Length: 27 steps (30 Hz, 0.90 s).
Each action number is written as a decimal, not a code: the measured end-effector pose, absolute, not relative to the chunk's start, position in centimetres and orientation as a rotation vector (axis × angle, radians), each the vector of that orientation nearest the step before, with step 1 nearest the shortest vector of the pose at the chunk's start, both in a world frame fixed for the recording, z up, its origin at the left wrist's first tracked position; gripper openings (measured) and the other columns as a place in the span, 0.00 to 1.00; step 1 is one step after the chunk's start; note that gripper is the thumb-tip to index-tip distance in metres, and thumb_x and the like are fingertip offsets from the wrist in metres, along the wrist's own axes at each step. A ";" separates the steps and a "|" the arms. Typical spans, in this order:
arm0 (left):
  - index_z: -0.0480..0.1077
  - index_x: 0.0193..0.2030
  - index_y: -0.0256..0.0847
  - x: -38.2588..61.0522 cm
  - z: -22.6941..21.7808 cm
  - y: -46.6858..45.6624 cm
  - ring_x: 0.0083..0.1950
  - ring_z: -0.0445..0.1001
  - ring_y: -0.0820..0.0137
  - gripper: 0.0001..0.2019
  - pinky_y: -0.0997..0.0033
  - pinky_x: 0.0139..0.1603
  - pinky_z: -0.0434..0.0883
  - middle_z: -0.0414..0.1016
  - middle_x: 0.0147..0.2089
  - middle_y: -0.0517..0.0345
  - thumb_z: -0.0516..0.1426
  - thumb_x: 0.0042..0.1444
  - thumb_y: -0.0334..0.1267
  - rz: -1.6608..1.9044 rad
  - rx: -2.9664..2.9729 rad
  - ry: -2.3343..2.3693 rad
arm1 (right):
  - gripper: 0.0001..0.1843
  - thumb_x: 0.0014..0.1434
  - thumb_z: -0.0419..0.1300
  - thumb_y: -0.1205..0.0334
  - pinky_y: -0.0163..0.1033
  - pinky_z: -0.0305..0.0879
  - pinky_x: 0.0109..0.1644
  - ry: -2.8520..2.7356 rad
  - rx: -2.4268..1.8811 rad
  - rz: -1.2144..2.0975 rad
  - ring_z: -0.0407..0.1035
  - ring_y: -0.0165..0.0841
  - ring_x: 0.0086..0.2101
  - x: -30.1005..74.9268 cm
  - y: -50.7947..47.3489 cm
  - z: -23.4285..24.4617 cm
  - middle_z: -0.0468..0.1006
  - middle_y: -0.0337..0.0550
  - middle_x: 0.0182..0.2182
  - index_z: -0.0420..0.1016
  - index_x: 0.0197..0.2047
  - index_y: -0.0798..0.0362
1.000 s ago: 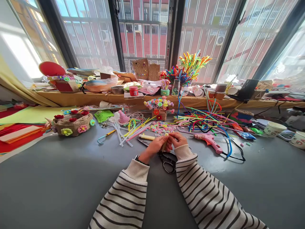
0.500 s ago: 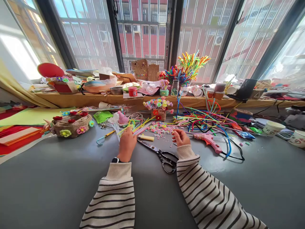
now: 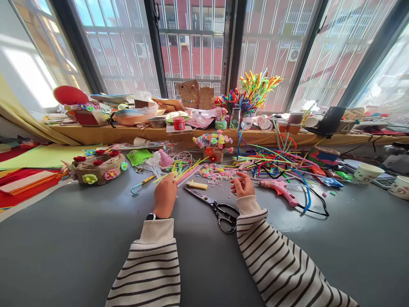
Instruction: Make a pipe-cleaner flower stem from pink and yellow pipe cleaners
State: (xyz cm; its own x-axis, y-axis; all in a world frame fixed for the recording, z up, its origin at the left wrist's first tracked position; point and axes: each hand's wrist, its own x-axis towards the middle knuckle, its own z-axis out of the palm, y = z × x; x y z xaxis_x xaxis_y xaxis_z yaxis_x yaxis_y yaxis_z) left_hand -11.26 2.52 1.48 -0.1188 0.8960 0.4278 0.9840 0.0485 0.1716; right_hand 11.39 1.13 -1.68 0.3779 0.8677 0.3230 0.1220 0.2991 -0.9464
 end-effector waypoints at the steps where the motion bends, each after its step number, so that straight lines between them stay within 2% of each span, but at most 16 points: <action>1: 0.62 0.33 0.38 -11.3 1.5 2.5 0.33 0.68 0.64 0.09 0.72 0.26 0.58 0.71 0.32 0.51 0.44 0.48 0.33 -0.652 -1.918 -2.121 | 0.24 0.43 0.50 0.48 0.33 0.63 0.18 -1.083 -1.181 0.659 0.63 0.27 0.18 11.3 1.2 -1.7 0.69 0.40 0.23 0.58 0.39 0.58; 6: 0.63 0.34 0.39 -11.1 1.6 2.6 0.32 0.68 0.67 0.09 0.73 0.27 0.58 0.71 0.32 0.53 0.45 0.47 0.34 -0.855 -1.921 -2.131 | 0.23 0.42 0.50 0.47 0.32 0.61 0.16 -1.061 -1.219 0.637 0.62 0.26 0.17 10.8 1.2 -1.9 0.69 0.41 0.23 0.60 0.36 0.57; 13: 0.66 0.30 0.38 -10.9 2.0 2.8 0.28 0.66 0.72 0.11 0.76 0.29 0.59 0.71 0.26 0.58 0.50 0.43 0.42 -1.582 -2.064 -2.161 | 0.20 0.44 0.50 0.48 0.31 0.61 0.18 -1.137 -1.220 0.715 0.63 0.26 0.18 10.7 0.9 -1.8 0.69 0.40 0.21 0.62 0.33 0.56; 16: 0.66 0.29 0.36 -10.1 2.2 2.5 0.28 0.65 0.73 0.13 0.76 0.29 0.60 0.71 0.27 0.58 0.52 0.41 0.45 -1.787 -2.437 -2.116 | 0.20 0.43 0.52 0.49 0.31 0.62 0.19 -1.187 -1.167 0.806 0.62 0.25 0.18 10.6 0.8 -1.6 0.69 0.40 0.21 0.66 0.33 0.57; 20: 0.67 0.27 0.36 -8.1 2.6 1.5 0.29 0.66 0.73 0.12 0.75 0.32 0.60 0.70 0.26 0.58 0.54 0.40 0.44 -1.671 -3.151 -1.886 | 0.21 0.40 0.56 0.51 0.30 0.63 0.20 -1.169 -1.040 0.929 0.63 0.24 0.19 10.2 0.6 -1.0 0.70 0.39 0.21 0.68 0.35 0.56; 22: 0.67 0.26 0.35 -7.3 2.7 1.1 0.28 0.65 0.73 0.12 0.75 0.31 0.60 0.70 0.24 0.58 0.54 0.40 0.43 -1.480 -3.385 -1.828 | 0.18 0.38 0.58 0.52 0.30 0.63 0.20 -1.132 -1.001 0.979 0.62 0.23 0.18 10.1 0.5 -0.7 0.69 0.37 0.19 0.69 0.31 0.57; 25: 0.67 0.24 0.35 -6.9 2.5 0.9 0.26 0.64 0.75 0.12 0.76 0.28 0.59 0.69 0.23 0.59 0.54 0.39 0.44 -1.340 -3.448 -1.801 | 0.14 0.36 0.60 0.54 0.29 0.62 0.20 -1.047 -0.986 1.029 0.62 0.22 0.17 10.0 0.5 -0.4 0.68 0.36 0.16 0.69 0.23 0.57; 27: 0.67 0.24 0.35 -6.9 2.4 1.1 0.26 0.64 0.74 0.12 0.76 0.29 0.59 0.69 0.23 0.59 0.54 0.39 0.44 -1.459 -3.350 -1.830 | 0.15 0.35 0.60 0.53 0.28 0.62 0.19 -0.954 -0.985 1.048 0.62 0.22 0.16 10.1 0.4 -0.3 0.68 0.36 0.15 0.68 0.21 0.58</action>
